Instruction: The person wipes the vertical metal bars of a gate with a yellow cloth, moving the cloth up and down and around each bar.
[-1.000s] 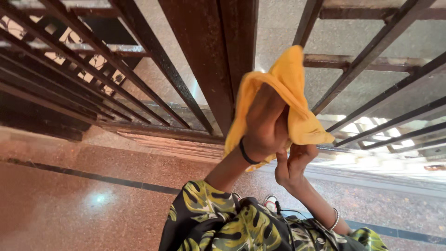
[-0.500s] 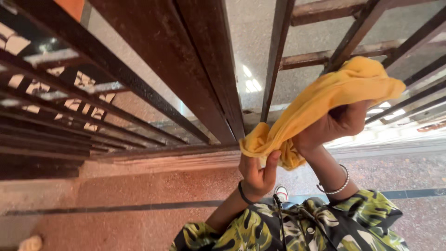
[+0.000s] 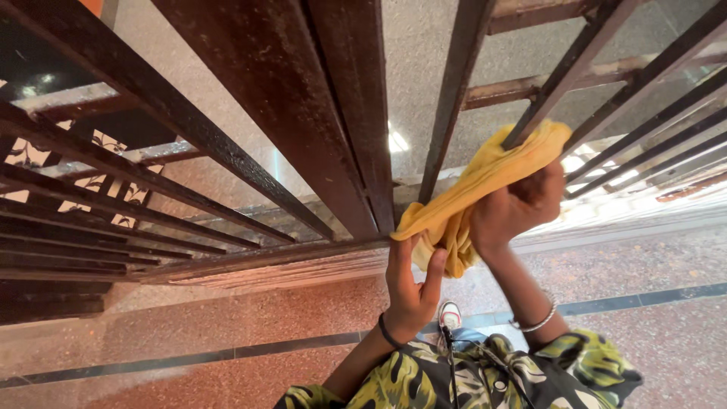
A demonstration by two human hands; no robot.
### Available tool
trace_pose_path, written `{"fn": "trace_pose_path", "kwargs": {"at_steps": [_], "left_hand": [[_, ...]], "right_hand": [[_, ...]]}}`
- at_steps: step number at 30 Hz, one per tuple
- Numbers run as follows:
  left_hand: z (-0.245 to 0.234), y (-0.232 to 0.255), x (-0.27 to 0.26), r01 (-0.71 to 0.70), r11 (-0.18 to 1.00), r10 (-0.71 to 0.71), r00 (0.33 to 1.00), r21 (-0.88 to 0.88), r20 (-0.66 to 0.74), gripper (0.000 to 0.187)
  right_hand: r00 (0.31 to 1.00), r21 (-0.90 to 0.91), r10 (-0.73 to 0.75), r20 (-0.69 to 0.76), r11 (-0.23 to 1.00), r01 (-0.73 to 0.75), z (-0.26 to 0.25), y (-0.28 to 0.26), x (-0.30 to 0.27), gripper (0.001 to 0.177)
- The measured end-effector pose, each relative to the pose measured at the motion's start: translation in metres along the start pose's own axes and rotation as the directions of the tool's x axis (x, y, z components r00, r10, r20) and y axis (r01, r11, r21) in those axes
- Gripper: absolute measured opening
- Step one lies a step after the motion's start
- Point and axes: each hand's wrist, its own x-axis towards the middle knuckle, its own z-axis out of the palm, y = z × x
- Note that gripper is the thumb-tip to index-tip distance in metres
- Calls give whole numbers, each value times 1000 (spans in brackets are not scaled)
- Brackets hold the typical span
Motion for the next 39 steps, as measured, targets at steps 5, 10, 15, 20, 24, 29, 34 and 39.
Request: {"fn": "trace_pose_path", "kwargs": {"at_steps": [5, 10, 15, 20, 24, 29, 34, 39], "left_hand": [[-11, -2, 1, -91, 995, 91, 996, 50, -8, 60], [-26, -19, -10, -68, 987, 68, 998, 147, 8, 58], [-35, -33, -18, 23, 982, -24, 1000, 187, 6, 55], [-32, -41, -25, 37, 986, -49, 997, 163, 66, 56], [-30, -40, -23, 9, 981, -41, 986, 194, 160, 60], [-29, -37, -23, 104, 980, -130, 980, 170, 148, 60], [-26, -31, -25, 110, 974, -142, 978, 198, 153, 60], [-21, -30, -27, 157, 973, -197, 944, 167, 263, 54]], "right_hand": [[1000, 18, -12, 5, 1000, 11, 21, -16, 30, 25], [988, 166, 113, 102, 978, -129, 4, -1, 13, 20], [962, -90, 254, 98, 965, -245, -18, 30, -19, 10], [985, -23, 135, 108, 991, -133, -8, 30, -23, 13], [974, 33, 161, 161, 985, -169, -12, 38, -12, 12], [935, -71, 298, 194, 954, -290, -42, 67, -39, 7], [957, -127, 248, 148, 965, -231, -38, 75, -65, 9], [995, -76, 99, 30, 992, -96, -14, 44, -32, 15]]}}
